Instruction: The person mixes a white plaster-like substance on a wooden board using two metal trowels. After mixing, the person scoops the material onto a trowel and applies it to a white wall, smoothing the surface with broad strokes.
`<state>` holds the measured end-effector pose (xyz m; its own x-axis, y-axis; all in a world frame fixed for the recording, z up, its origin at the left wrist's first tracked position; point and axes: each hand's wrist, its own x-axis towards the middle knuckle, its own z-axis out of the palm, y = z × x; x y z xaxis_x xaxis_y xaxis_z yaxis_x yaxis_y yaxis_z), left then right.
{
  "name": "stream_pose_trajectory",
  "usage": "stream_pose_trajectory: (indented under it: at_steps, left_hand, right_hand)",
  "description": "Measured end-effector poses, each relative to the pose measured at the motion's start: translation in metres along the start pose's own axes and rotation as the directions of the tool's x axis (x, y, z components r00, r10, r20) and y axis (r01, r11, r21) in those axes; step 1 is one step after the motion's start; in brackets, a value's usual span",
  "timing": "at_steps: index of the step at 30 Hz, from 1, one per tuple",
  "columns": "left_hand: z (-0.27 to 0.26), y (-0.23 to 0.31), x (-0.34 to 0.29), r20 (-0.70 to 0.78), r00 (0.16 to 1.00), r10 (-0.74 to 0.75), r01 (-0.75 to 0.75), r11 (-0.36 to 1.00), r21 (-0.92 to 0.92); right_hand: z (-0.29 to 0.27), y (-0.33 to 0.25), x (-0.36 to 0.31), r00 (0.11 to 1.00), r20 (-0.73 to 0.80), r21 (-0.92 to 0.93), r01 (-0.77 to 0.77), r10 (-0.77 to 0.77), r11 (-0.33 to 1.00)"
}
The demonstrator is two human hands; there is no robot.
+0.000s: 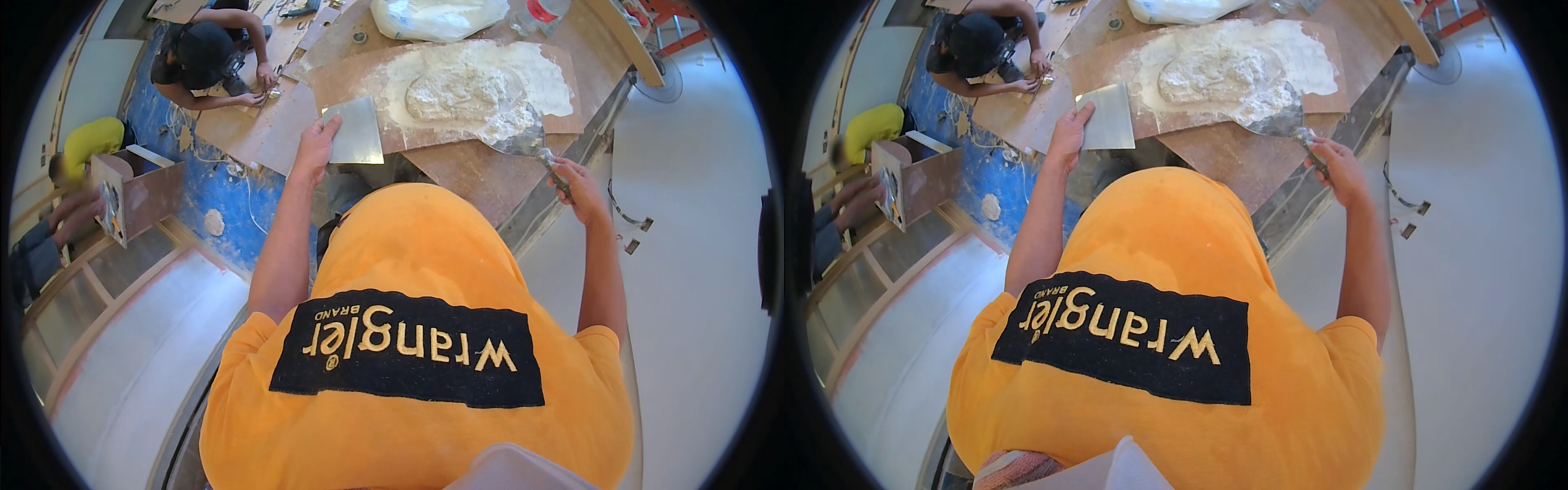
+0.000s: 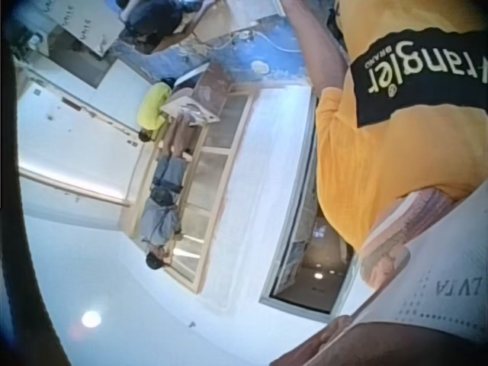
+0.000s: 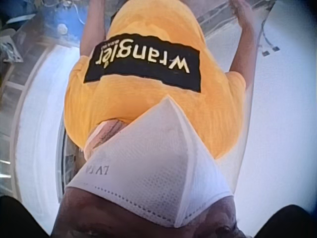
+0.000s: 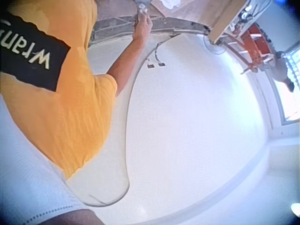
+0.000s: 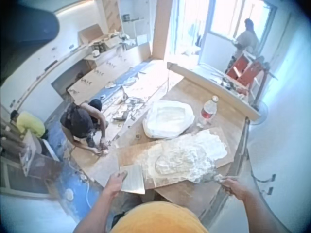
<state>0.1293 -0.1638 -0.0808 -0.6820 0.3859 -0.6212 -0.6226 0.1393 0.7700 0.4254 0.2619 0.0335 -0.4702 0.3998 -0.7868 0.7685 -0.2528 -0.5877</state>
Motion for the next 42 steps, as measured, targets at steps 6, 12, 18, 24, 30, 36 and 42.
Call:
stream_pose_trajectory:
  at_steps: [6, 12, 18, 24, 30, 36, 42]
  left_hand:
    - [0.002, 0.01, 0.003, 0.013, 1.0, -0.005, 0.005, 1.0, -0.01]
    - [0.009, 0.019, 0.006, 0.042, 0.998, 0.041, -0.04, 0.999, -0.008]
    - [-0.001, 0.013, 0.003, 0.007, 0.999, 0.032, -0.032, 0.999, 0.017]
    - [0.002, 0.009, 0.0, -0.004, 1.0, -0.006, 0.006, 1.0, -0.004]
    - [0.008, 0.012, 0.0, 0.023, 1.0, 0.014, -0.014, 1.0, -0.019]
    - [0.002, 0.016, -0.006, -0.015, 1.0, -0.006, 0.006, 1.0, 0.001]
    - [0.013, 0.019, 0.001, 0.028, 1.0, 0.014, -0.014, 1.0, 0.016]
  right_hand:
    - [0.066, 0.026, 0.022, 0.99, 0.131, 0.315, 0.014, -0.058, 0.949]
    - [0.119, 0.001, 0.046, 0.95, 0.248, 0.698, -0.037, -0.192, 0.716]
    - [0.103, -0.057, 0.013, 0.952, 0.166, 0.078, 0.246, -0.256, 0.966]
    - [0.118, -0.063, 0.003, 0.714, 0.182, -0.866, 0.442, -0.676, 0.233]
    - [0.132, -0.035, 0.017, 0.773, 0.126, -0.945, 0.285, -0.622, 0.163]
    - [0.112, -0.078, 0.003, 0.811, 0.158, -0.929, 0.316, -0.564, 0.194]
    - [0.104, -0.065, 0.023, 0.784, 0.168, -0.933, 0.322, -0.598, 0.161]
